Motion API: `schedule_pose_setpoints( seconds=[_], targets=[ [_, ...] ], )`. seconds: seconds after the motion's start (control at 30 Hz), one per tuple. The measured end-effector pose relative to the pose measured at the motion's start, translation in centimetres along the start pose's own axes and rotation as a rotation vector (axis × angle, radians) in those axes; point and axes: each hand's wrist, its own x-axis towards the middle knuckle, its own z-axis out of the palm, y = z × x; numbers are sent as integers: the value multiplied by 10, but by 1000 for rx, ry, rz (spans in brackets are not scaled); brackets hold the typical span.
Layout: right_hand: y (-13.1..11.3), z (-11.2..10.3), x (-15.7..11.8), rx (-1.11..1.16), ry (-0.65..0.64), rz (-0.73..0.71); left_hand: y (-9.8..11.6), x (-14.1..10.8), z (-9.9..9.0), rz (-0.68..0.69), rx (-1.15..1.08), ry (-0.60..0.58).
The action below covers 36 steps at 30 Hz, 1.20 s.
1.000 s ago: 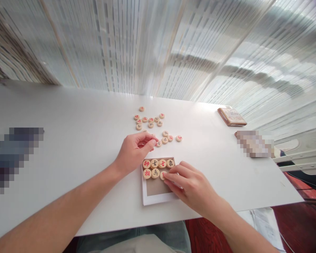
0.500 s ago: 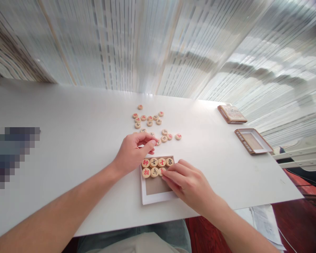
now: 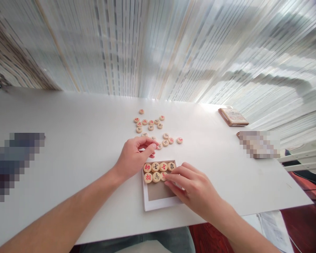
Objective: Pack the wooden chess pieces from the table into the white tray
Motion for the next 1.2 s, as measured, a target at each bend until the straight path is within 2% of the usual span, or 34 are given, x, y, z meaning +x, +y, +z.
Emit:
schedule_pose_setpoints(
  seconds=[0.13, 0.23, 0.3, 0.37, 0.43, 0.47, 0.57, 0.67, 0.83, 1.0, 1.2],
  targets=[
    [5, -20, 14, 61, 20, -7, 1, 2, -4, 19, -12, 45],
    [20, -40, 45, 113, 83, 8, 5, 8, -14, 50, 42, 109],
    [38, -47, 72, 140, 117, 88, 6, 14, -26, 73, 102, 169],
    [62, -44, 99, 161, 156, 233, 2, 23, -40, 94, 175, 239],
    [86, -31, 119, 207, 267, 412, -5, 33, -55, 111, 253, 319],
    [96, -22, 125, 209, 309, 449, -10, 38, -62, 117, 285, 356],
    [117, 3, 126, 204, 371, 478, -25, 49, -78, 100, 358, 424],
    [122, 17, 112, 206, 389, 452, -33, 53, -81, 74, 431, 432],
    [124, 20, 104, 242, 403, 436, -32, 52, -76, 54, 517, 409],
    [138, 24, 107, 345, 387, 526, -31, 53, -77, 24, 577, 408],
    [145, 26, 108, 441, 302, 576, -30, 63, -74, -5, 666, 426]
  ],
)
